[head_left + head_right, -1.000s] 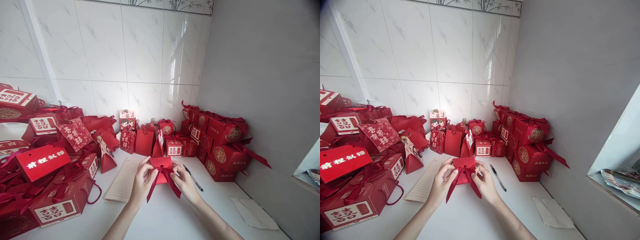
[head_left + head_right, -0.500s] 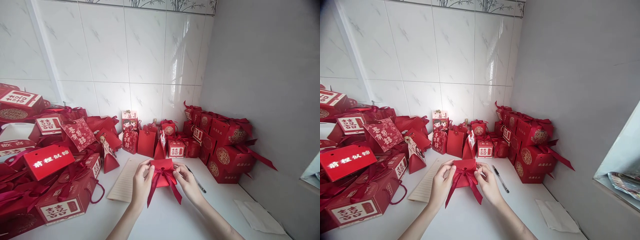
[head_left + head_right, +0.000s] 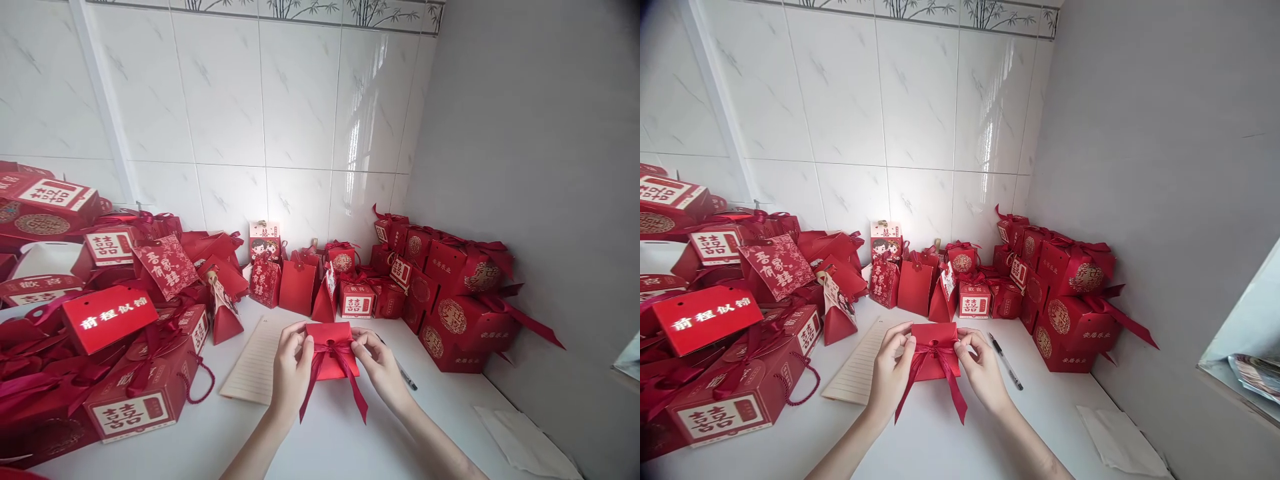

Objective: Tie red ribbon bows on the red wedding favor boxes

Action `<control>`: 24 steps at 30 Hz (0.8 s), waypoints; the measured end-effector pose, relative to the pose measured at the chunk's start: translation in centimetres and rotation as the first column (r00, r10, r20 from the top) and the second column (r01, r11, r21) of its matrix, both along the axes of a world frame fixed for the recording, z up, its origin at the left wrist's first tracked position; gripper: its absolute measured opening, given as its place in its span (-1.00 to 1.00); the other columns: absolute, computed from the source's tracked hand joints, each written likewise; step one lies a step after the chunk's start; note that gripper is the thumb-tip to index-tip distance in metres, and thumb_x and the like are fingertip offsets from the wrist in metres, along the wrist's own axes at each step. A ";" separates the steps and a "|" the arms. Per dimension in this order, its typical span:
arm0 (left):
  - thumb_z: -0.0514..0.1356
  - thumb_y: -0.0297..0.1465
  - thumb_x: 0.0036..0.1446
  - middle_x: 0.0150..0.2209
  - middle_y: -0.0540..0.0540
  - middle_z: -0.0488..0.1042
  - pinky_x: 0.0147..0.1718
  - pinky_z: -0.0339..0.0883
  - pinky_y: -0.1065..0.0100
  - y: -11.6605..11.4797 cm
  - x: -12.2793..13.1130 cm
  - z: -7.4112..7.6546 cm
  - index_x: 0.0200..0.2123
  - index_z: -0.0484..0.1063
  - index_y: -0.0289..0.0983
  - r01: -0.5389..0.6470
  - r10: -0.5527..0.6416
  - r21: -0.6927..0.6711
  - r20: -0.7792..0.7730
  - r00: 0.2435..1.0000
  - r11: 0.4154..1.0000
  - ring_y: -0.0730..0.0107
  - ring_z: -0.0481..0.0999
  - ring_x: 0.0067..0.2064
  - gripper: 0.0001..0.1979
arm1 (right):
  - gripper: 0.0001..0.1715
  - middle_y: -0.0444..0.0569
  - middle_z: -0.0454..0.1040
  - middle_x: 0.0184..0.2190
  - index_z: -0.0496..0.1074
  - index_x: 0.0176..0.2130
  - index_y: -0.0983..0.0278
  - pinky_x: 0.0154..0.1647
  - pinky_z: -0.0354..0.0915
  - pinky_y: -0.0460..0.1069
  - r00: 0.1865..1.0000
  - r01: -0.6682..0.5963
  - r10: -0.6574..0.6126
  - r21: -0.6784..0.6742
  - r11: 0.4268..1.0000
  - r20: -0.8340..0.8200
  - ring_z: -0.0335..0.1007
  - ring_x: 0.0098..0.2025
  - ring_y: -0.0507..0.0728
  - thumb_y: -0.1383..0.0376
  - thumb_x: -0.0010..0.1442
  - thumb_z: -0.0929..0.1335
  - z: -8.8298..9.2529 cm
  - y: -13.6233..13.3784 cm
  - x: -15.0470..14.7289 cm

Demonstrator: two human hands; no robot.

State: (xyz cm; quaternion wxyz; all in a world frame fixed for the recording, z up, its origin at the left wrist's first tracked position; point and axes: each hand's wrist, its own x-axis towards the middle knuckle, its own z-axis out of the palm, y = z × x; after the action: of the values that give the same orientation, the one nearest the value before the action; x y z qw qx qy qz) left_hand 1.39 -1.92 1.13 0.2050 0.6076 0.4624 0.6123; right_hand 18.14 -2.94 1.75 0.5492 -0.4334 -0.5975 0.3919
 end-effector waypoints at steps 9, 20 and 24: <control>0.08 -0.25 0.13 -0.12 -0.15 0.36 -0.17 0.38 0.31 0.0 -0.3 0.0 -0.55 0.27 -0.23 0.067 -0.068 -0.021 -0.021 0.997 0.998 0.20 0.38 0.01 -0.73 | -0.59 -0.10 0.35 -0.44 0.23 -0.49 0.23 -0.28 0.25 -0.02 0.999 0.042 -0.041 0.048 0.998 -0.033 0.28 -0.33 0.12 -0.03 0.11 0.31 0.0 0.0 -0.3; 0.07 -0.28 0.13 -0.15 -0.15 0.28 -0.17 0.37 0.24 -0.2 -0.6 0.0 -0.53 0.23 -0.23 0.121 -0.108 0.050 -0.208 0.972 0.991 0.19 0.40 -0.05 -0.78 | -0.57 -0.07 0.36 -0.43 0.22 -0.50 0.24 -0.28 0.25 -0.01 0.998 0.047 -0.045 0.038 0.998 -0.049 0.29 -0.33 0.12 -0.04 0.11 0.29 -0.2 0.3 -0.2; 0.01 -0.27 0.19 -0.13 -0.14 0.31 -0.18 0.37 0.28 0.5 -0.3 -0.1 -0.57 0.21 -0.24 0.089 -0.088 0.005 -0.098 0.991 0.996 0.30 0.45 -0.16 -0.69 | -0.58 0.01 0.42 -0.25 0.22 -0.51 0.24 -0.14 0.26 0.03 0.999 0.008 -0.007 0.029 1.000 -0.042 0.34 -0.17 0.18 -0.02 0.14 0.28 0.0 0.1 -0.2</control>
State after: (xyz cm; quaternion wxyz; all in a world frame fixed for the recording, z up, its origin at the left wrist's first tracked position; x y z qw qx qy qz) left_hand 1.06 -1.43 1.04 0.2064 0.6576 0.4416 0.5744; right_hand 17.95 -2.83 1.74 0.5692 -0.4194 -0.5898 0.3902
